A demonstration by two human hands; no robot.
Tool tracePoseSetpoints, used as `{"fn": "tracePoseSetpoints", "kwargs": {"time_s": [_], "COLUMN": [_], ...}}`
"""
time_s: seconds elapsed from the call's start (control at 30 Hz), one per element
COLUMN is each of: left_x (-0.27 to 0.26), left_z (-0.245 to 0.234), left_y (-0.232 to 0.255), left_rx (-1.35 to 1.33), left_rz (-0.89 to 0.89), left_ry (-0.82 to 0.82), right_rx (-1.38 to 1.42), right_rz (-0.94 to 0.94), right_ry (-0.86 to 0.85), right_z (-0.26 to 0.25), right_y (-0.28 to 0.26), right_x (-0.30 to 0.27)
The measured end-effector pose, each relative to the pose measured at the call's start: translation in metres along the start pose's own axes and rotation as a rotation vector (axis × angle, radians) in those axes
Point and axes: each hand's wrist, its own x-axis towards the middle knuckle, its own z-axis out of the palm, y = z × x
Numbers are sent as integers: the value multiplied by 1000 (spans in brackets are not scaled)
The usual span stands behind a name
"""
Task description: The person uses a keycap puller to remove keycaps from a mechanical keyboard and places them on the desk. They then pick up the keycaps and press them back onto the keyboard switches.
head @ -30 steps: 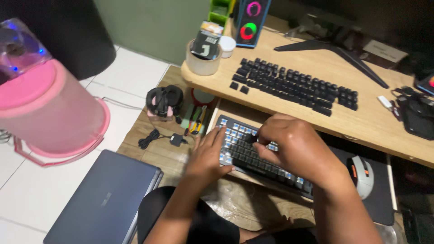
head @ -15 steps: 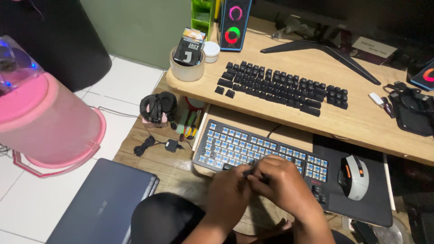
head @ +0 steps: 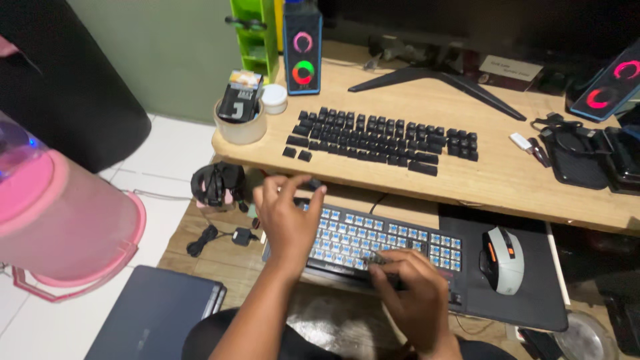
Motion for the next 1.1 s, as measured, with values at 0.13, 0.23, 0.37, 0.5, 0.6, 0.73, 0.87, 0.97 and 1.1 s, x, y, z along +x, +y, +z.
{"fn": "tracePoseSetpoints", "kwargs": {"time_s": [0.13, 0.23, 0.37, 0.5, 0.6, 0.73, 0.87, 0.97, 1.1], "left_x": [31, 43, 44, 45, 48, 52, 40, 21, 3], "left_z": [20, 32, 36, 36, 38, 33, 7, -30, -68], "left_y": [5, 2, -2, -9, -10, -9, -19, -37, -54], "left_rx": [106, 174, 188, 171, 164, 149, 113, -56, -105], "left_rz": [-40, -51, -40, 11, 39, 63, 86, 135, 216], "left_ry": [-55, -92, -80, -115, -104, -90, -47, -255, -693], "right_rx": [-1, 46, 46, 31, 47, 79, 15, -39, -70], "right_rz": [13, 53, 76, 87, 108, 122, 18, -34, -240], "right_ry": [-11, -14, 25, 16, -15, -46, -136, -276, -458], "right_z": [2, 2, -1, 2, 5, 7, 5, 19, 56], "right_y": [1, 4, 12, 18, 19, 17, 14, 11, 5], "right_x": [-3, -7, -13, -19, -20, -16, 5, 26, 40]}}
